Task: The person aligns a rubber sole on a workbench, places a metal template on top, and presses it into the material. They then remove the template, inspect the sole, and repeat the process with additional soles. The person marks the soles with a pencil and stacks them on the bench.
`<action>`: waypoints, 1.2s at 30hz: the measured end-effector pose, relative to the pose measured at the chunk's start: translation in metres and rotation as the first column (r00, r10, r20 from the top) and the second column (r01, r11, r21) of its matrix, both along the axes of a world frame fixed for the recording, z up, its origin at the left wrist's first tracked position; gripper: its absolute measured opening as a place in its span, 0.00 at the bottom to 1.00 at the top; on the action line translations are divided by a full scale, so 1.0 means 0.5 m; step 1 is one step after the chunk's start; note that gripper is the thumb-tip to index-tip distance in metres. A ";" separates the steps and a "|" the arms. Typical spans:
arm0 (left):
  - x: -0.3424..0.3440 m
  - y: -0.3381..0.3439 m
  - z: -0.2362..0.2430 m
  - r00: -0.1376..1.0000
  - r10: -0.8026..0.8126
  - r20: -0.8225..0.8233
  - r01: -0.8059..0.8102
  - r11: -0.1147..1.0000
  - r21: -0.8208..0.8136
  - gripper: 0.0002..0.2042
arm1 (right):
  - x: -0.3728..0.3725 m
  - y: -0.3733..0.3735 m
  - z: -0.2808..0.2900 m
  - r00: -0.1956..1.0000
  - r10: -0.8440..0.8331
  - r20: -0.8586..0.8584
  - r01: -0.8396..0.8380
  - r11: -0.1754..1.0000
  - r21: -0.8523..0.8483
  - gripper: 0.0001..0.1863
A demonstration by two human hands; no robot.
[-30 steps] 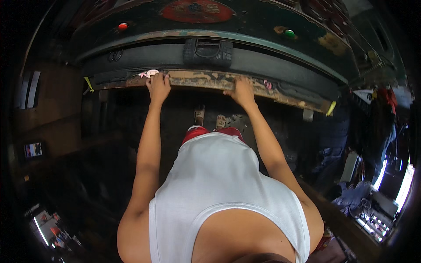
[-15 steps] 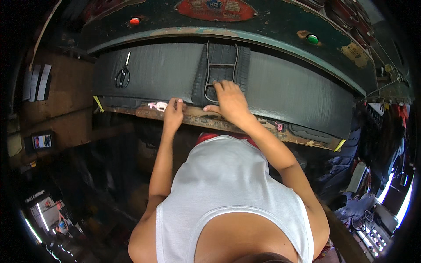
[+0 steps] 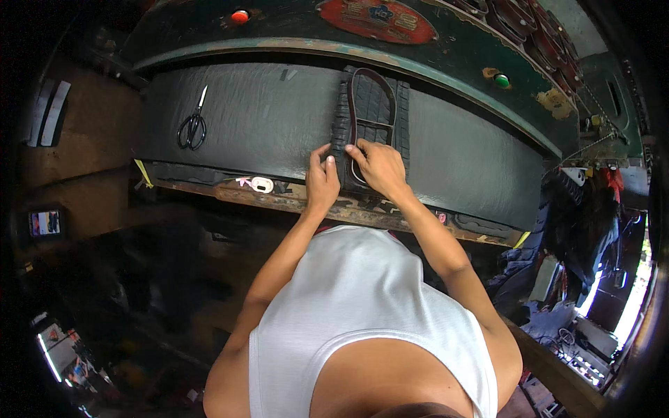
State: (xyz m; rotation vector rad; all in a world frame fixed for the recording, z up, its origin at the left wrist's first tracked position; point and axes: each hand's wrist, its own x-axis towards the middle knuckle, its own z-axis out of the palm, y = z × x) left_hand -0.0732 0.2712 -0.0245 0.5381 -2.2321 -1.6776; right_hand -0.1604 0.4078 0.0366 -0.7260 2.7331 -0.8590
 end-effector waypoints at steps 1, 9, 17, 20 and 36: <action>-0.001 0.001 -0.005 0.999 0.001 -0.032 0.000 1.000 0.011 0.16 | 0.000 0.002 0.004 0.999 -0.005 0.037 0.005 1.000 0.002 0.27; 0.026 0.009 -0.004 0.993 -0.026 -0.112 0.025 1.000 -0.012 0.12 | 0.008 0.023 0.033 0.984 -0.074 0.160 0.096 0.987 -0.130 0.27; 0.003 0.033 0.002 0.842 -0.054 -0.537 0.110 0.991 0.073 0.12 | -0.037 0.043 0.036 0.948 -0.079 0.310 0.170 0.945 -0.280 0.25; 0.013 0.041 -0.003 0.917 0.081 -0.390 0.026 0.965 0.260 0.11 | -0.024 0.054 0.008 0.946 -0.143 0.292 0.259 0.875 -0.408 0.25; 0.024 -0.057 -0.001 0.995 -0.070 0.075 0.058 0.988 0.146 0.18 | 0.073 0.268 0.066 0.792 -0.452 0.411 0.595 0.417 -0.687 0.23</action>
